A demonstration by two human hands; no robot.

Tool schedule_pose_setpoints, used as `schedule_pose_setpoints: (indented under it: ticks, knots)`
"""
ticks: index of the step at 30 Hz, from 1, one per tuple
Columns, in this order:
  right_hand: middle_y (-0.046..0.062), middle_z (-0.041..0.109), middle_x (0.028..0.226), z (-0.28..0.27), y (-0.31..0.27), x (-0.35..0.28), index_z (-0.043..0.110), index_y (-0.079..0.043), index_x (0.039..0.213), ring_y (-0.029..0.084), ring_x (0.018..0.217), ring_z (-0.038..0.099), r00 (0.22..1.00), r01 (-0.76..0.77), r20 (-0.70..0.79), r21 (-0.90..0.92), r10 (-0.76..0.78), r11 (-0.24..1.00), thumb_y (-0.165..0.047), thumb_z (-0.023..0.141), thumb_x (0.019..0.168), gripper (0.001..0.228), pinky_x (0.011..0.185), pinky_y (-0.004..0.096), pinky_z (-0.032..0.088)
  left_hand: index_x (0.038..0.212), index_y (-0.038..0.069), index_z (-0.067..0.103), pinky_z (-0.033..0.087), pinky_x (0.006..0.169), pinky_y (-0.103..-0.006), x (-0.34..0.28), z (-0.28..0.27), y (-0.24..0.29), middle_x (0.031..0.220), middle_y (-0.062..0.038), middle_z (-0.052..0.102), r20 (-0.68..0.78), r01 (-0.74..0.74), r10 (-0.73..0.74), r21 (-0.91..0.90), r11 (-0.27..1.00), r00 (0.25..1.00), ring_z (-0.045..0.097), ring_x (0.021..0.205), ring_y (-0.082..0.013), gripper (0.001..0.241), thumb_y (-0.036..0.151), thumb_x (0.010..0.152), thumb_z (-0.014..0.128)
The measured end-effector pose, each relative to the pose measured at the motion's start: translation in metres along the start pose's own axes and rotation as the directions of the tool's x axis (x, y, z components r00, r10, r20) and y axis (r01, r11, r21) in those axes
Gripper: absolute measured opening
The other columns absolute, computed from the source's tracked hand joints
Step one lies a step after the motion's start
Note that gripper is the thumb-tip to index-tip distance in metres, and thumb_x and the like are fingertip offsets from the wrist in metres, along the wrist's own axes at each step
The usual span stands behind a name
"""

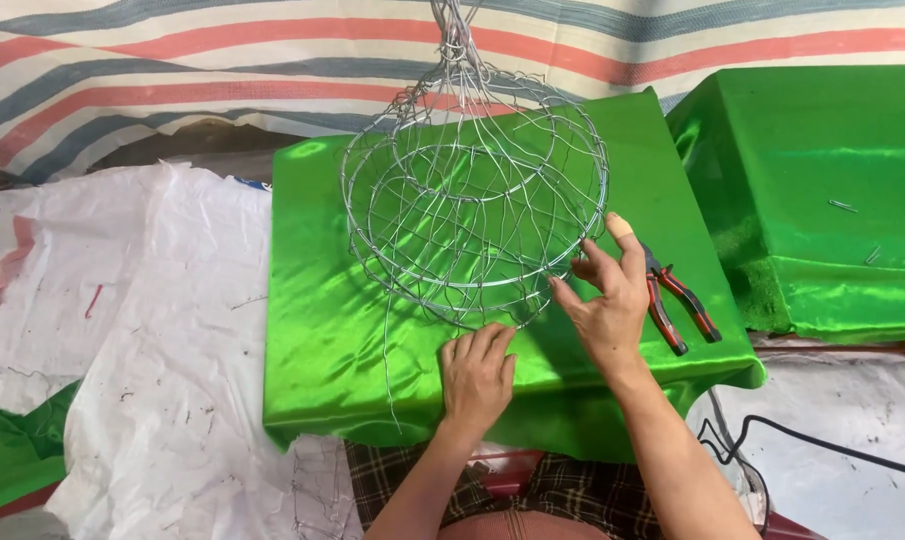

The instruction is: The person is assembling a wire frame structure by cutting and bending metal wires with pliers.

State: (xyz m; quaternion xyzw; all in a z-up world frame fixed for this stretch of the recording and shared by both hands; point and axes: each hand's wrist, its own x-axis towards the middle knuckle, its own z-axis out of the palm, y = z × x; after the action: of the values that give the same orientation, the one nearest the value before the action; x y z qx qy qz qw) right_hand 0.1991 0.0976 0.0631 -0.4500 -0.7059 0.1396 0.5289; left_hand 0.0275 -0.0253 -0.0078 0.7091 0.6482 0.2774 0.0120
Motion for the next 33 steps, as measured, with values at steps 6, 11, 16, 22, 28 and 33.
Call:
schedule_pose_setpoints:
  ticks: [6, 11, 16, 22, 28, 33]
  knots:
    - [0.025, 0.029, 0.158, -0.008, -0.026, 0.011, 0.062, -0.003, 0.128, 0.034, 0.106, 0.069, 0.998, -0.051, 0.044, -0.037, 0.052, 0.998, -0.025, 0.099, 0.071, 0.071, 0.096, 0.041, 0.061, 0.123, 0.019, 0.068, 0.041, 0.094, -0.0439, 0.0, -0.01, 0.004, 0.121, 0.0, 0.062, 0.015, 0.04, -0.04, -0.019, 0.999, 0.999, 0.06, 0.108, -0.02, 0.033, 0.024, 0.09, 0.068]
    - [0.027, 0.014, 0.162, -0.003, -0.04, 0.025, 0.048, -0.011, 0.147, 0.048, 0.137, 0.047, 0.997, -0.068, 0.039, -0.086, 0.072, 0.994, -0.059, 0.085, 0.078, 0.091, 0.112, 0.057, 0.048, 0.123, 0.019, 0.068, 0.042, 0.094, -0.0449, -0.001, -0.005, 0.003, 0.119, -0.001, 0.063, 0.026, 0.06, -0.06, -0.004, 0.998, 0.998, 0.06, 0.107, -0.0208, 0.034, 0.024, 0.089, 0.069]
    - [0.022, 0.025, 0.164, 0.018, -0.017, 0.031, 0.066, -0.014, 0.121, 0.048, 0.143, 0.043, 0.99, -0.094, 0.1, -0.067, 0.101, 0.993, -0.049, 0.076, 0.09, 0.048, 0.113, 0.056, 0.046, 0.123, 0.019, 0.068, 0.042, 0.094, -0.0446, 0.0, -0.007, 0.002, 0.118, -0.001, 0.063, 0.038, 0.083, -0.082, -0.016, 0.996, 0.996, 0.06, 0.106, -0.0206, 0.034, 0.024, 0.09, 0.069]
    - [0.028, 0.028, 0.164, 0.014, -0.025, 0.033, 0.071, -0.007, 0.122, 0.04, 0.11, 0.072, 0.996, 0.09, 0.019, -0.146, -0.089, 0.985, -0.061, 0.066, 0.094, 0.062, 0.088, 0.048, 0.063, 0.12, 0.017, 0.069, 0.045, 0.088, -0.0415, 0.0, -0.007, 0.001, 0.114, -0.003, 0.063, 0.012, 0.074, -0.074, -0.032, 0.997, 0.997, 0.061, 0.101, -0.0223, 0.034, 0.022, 0.087, 0.07]
    - [0.023, 0.033, 0.164, 0.014, -0.021, 0.036, 0.065, -0.012, 0.133, 0.049, 0.127, 0.06, 0.993, 0.096, 0.078, -0.161, -0.084, 0.982, -0.068, 0.071, 0.086, 0.073, 0.086, 0.052, 0.062, 0.119, 0.015, 0.069, 0.046, 0.087, -0.0408, 0.0, -0.008, 0.002, 0.114, -0.003, 0.062, -0.007, 0.07, -0.071, -0.03, 0.997, 0.997, 0.061, 0.1, -0.023, 0.033, 0.02, 0.086, 0.071]
    - [0.024, 0.039, 0.161, 0.012, 0.003, 0.03, 0.066, -0.007, 0.128, 0.035, 0.11, 0.072, 0.986, 0.037, 0.165, -0.016, -0.034, 0.999, -0.052, 0.075, 0.091, 0.058, 0.092, 0.044, 0.06, 0.119, 0.017, 0.069, 0.046, 0.086, -0.0396, -0.002, 0.001, -0.001, 0.114, -0.002, 0.061, -0.031, 0.042, -0.042, -0.008, 0.999, 0.999, 0.06, 0.099, -0.0228, 0.035, 0.023, 0.085, 0.07]
